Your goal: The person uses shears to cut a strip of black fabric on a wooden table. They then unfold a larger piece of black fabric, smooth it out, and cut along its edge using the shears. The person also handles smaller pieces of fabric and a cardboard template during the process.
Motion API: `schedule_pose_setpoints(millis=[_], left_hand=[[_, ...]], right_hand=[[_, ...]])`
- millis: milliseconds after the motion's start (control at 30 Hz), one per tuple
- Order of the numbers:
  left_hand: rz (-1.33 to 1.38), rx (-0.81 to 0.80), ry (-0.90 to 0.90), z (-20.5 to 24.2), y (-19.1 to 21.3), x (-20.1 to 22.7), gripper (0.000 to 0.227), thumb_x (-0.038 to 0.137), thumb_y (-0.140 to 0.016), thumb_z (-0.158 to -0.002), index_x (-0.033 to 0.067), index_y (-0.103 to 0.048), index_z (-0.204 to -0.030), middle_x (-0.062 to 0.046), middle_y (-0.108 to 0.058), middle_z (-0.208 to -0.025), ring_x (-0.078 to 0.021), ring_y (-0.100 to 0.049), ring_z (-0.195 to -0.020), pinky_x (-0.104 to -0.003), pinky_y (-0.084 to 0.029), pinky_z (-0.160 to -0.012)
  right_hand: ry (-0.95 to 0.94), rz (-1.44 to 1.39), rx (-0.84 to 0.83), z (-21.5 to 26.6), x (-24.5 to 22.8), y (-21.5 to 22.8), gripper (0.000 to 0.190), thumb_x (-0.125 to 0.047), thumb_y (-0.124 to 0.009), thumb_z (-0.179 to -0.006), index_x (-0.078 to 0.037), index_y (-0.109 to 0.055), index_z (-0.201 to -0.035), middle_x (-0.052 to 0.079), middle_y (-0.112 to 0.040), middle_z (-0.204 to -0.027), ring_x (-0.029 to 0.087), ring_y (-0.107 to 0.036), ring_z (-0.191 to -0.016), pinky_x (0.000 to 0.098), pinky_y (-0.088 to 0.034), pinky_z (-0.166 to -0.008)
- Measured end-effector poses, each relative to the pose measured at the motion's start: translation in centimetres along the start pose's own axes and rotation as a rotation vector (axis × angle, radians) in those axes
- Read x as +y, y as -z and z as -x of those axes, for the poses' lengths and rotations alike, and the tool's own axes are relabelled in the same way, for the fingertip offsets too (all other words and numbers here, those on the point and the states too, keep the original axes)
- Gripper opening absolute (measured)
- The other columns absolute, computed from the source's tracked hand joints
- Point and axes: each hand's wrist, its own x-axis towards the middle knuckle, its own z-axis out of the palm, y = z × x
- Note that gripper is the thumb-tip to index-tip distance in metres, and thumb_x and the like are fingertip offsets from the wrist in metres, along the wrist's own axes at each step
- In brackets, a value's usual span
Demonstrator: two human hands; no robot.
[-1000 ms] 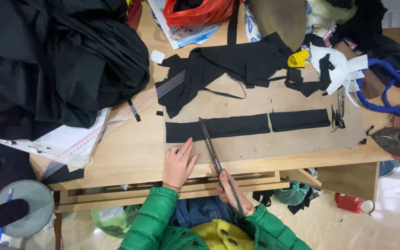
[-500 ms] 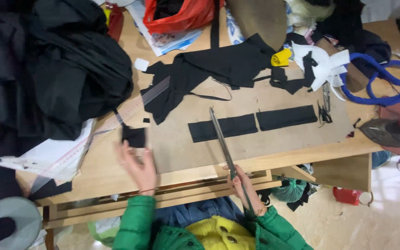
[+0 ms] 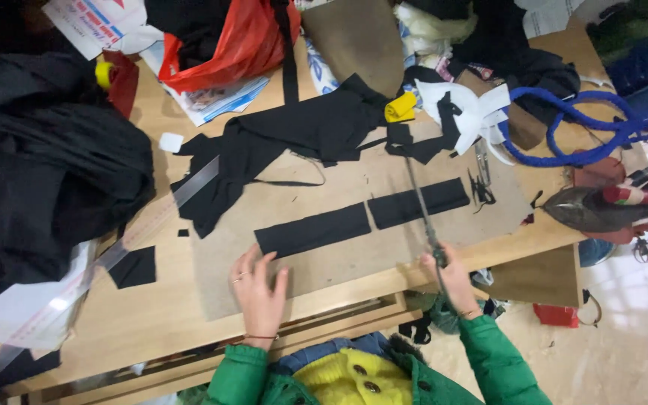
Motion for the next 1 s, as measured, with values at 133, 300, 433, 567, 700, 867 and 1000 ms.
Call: schedule_pose_setpoints(millis=[133,300,433,567,700,867,1000], left_hand=[[-0.179,-0.173,-0.195,-0.8,-5.7,2.0,0.04,0.03,-0.071,-0.089,0.0154,-0.063,-0.125,-0.011,-0.056,-0.139,-0.0422,-0.046,-0.135,-0.054,-0.042,-0.108],[-0.344,-0.218,-0.384,-0.7,-14.2,5.3,0.044,0.021,-0.064,-0.088,0.0172,-0.058,-0.131,-0.007,-0.055,-0.14,-0.0366,-0.043,-0.143,-0.051,-0.038,-0.114],[-0.408,-0.191,-0.395,-0.7,-17.1,6.0,0.039,0.007,-0.058,-0.091,0.0128,-0.061,-0.13,-0.01,-0.059,-0.135,-0.0331,-0.054,-0.134,-0.045,-0.047,-0.109],[-0.449,-0.209,-0.345,-1.0,-17.8,5.3,0.026,0.009,-0.056,-0.098,0.0136,-0.065,-0.123,-0.007,-0.062,-0.133,-0.0235,-0.058,-0.129,-0.04,-0.046,-0.107],[-0.335,-0.169,-0.193,-1.7,-18.0,4.7,0.029,0.007,-0.059,-0.096,0.0162,-0.067,-0.121,-0.003,-0.068,-0.123,-0.0209,-0.064,-0.12,-0.036,-0.05,-0.1],[0.277,0.037,0.372,-5.4,-16.4,9.9,0.034,-0.003,-0.059,-0.088,0.0111,-0.073,-0.115,-0.016,-0.078,-0.104,-0.0381,-0.072,-0.101,-0.048,-0.055,-0.087],[0.356,-0.041,0.186,-7.0,-19.8,16.7,0.039,-0.004,-0.059,-0.085,0.0159,-0.074,-0.115,-0.012,-0.079,-0.098,-0.039,-0.072,-0.092,-0.047,-0.057,-0.081]], right_hand=[[-0.055,0.184,0.152,-6.9,3.5,5.6,0.068,-0.058,-0.069,-0.087,-0.012,-0.063,-0.136,0.019,-0.072,-0.119,0.034,-0.066,-0.113,0.0438,-0.049,-0.098],[-0.096,0.3,0.236,-14.1,5.8,11.3,0.088,-0.074,-0.073,-0.083,-0.011,-0.06,-0.144,0.024,-0.068,-0.129,0.041,-0.062,-0.125,0.0502,-0.049,-0.104],[-0.079,0.365,0.245,-17.2,5.7,13.8,0.092,-0.075,-0.073,-0.083,-0.01,-0.056,-0.147,0.026,-0.067,-0.13,0.043,-0.061,-0.124,0.0526,-0.049,-0.104],[0.025,0.346,0.256,-20.2,6.9,15.2,0.084,-0.064,-0.08,-0.083,-0.013,-0.055,-0.144,0.029,-0.066,-0.126,0.047,-0.061,-0.121,0.0545,-0.05,-0.101],[0.078,0.344,0.245,-20.9,7.7,15.0,0.084,-0.06,-0.084,-0.081,-0.014,-0.053,-0.144,0.024,-0.066,-0.127,0.041,-0.061,-0.122,0.0493,-0.05,-0.102],[0.379,0.505,0.294,-21.5,8.4,14.8,0.061,-0.041,-0.084,-0.09,0.002,-0.064,-0.13,0.025,-0.068,-0.113,0.039,-0.066,-0.114,0.0473,-0.054,-0.097],[0.427,0.504,0.225,-20.3,6.6,14.4,0.061,-0.04,-0.079,-0.094,0.004,-0.061,-0.132,0.026,-0.067,-0.115,0.042,-0.064,-0.115,0.0495,-0.053,-0.095]])
